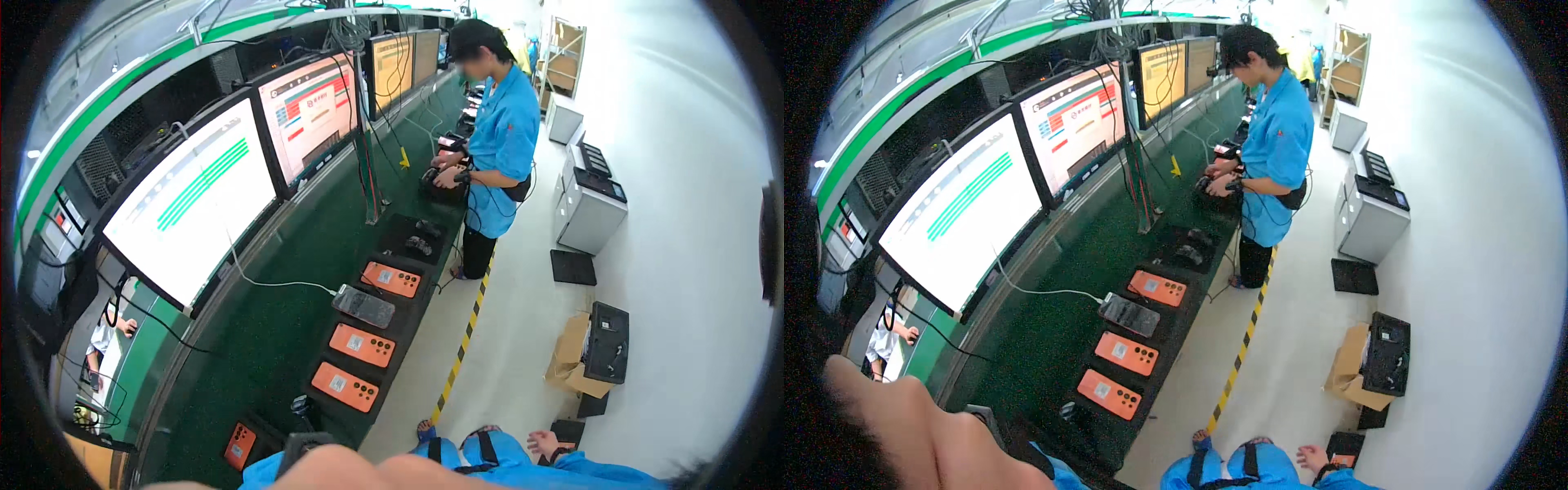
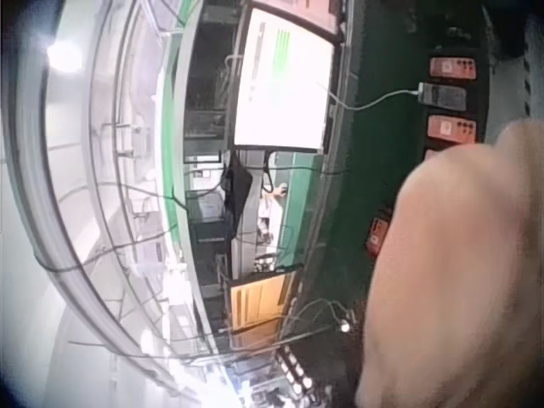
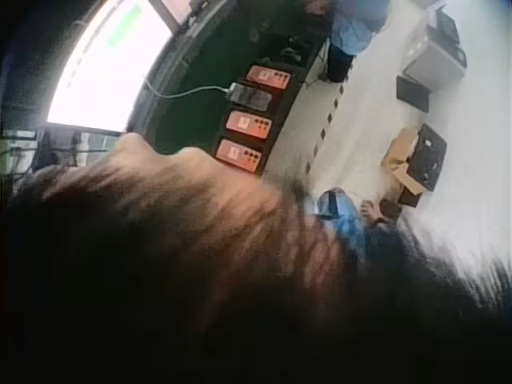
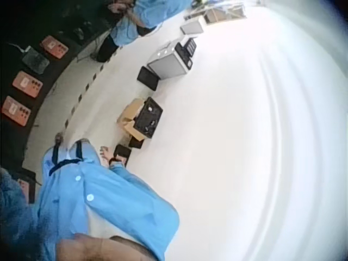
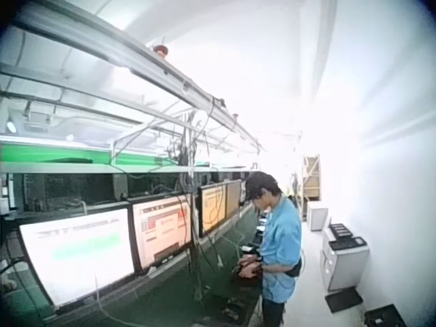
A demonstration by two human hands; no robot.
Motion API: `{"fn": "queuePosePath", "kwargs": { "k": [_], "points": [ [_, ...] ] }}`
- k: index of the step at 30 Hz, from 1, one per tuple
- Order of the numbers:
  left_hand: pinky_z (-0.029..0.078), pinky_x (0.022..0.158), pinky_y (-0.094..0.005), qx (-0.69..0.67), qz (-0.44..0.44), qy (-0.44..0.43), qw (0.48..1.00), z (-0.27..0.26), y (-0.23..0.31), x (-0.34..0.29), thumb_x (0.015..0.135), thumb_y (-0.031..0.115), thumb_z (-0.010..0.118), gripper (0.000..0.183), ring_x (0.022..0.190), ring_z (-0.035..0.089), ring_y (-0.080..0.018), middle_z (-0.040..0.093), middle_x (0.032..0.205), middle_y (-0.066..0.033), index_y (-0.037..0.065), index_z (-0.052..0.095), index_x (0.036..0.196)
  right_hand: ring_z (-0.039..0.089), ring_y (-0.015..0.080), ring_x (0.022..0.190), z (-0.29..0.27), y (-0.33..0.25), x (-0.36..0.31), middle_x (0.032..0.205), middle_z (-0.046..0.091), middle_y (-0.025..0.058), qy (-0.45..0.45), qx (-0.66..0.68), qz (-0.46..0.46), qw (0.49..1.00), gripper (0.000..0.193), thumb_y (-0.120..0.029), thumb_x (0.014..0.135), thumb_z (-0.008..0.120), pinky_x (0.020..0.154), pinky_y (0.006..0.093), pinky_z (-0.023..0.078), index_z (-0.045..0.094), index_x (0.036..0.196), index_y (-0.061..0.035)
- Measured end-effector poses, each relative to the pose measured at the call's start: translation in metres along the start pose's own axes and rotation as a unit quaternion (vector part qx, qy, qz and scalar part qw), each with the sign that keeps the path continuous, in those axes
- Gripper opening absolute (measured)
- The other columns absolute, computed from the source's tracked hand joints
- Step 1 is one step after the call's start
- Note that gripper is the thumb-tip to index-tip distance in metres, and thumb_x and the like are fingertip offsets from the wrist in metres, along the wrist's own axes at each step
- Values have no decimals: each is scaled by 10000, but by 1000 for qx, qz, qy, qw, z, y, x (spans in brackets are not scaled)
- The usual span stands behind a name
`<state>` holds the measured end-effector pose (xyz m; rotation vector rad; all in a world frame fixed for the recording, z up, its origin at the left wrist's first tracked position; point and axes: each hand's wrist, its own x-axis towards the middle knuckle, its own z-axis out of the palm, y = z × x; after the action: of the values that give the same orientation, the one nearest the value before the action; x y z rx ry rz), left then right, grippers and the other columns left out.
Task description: Scanning barcodes and checking the charging and test status of smartphones on a rack in an electronics facility.
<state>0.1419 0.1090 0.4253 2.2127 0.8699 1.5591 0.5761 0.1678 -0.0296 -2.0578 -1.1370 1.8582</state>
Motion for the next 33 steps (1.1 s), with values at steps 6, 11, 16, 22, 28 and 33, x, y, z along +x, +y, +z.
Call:
{"fn": "queuePosePath", "kwargs": {
  "k": [6,11,16,22,28,33],
  "points": [
    [452,592,-289,41,-12,32,999,5,-79,57,826,150,600,187,732,581,-202,629,887,-79,59,621,988,628,195,727,-28,-6,155,910,659,105,-83,-99,-94,987,243,-187,899,549,615,331,524,590,1076,-26],
    [453,598,-290,99,-36,76,992,8,-118,95,825,150,596,185,735,579,-202,627,887,-78,58,618,985,623,185,721,-60,-83,236,903,654,80,-108,-72,-28,991,211,-188,880,577,607,324,511,611,1028,-41],
    [453,604,-291,148,-56,116,981,2,-132,119,825,150,592,183,737,578,-202,625,887,-77,58,615,981,623,180,688,-41,-239,222,872,650,85,-96,-169,-13,981,201,-178,870,574,567,299,505,611,1002,-31],
    [453,611,-293,233,-77,177,953,-25,-127,99,824,150,588,181,740,577,-203,623,886,-75,57,611,977,610,135,681,93,-381,235,841,644,66,-238,-202,-218,925,218,-190,894,574,557,258,483,604,1009,-6],
    [454,618,-295,374,-68,282,881,-69,-69,28,823,151,583,178,743,575,-203,620,886,-74,56,607,973,609,116,820,243,-484,95,923,645,39,-419,-209,-321,823,228,-189,933,534,699,248,484,571,1078,-16],
    [454,623,-296,436,-56,342,830,-98,-43,-25,823,151,580,176,745,574,-203,618,885,-72,56,604,969,590,112,846,327,-509,31,935,623,38,-491,-273,-368,741,149,-136,935,524,746,262,473,586,1019,-31]
  ]
}}
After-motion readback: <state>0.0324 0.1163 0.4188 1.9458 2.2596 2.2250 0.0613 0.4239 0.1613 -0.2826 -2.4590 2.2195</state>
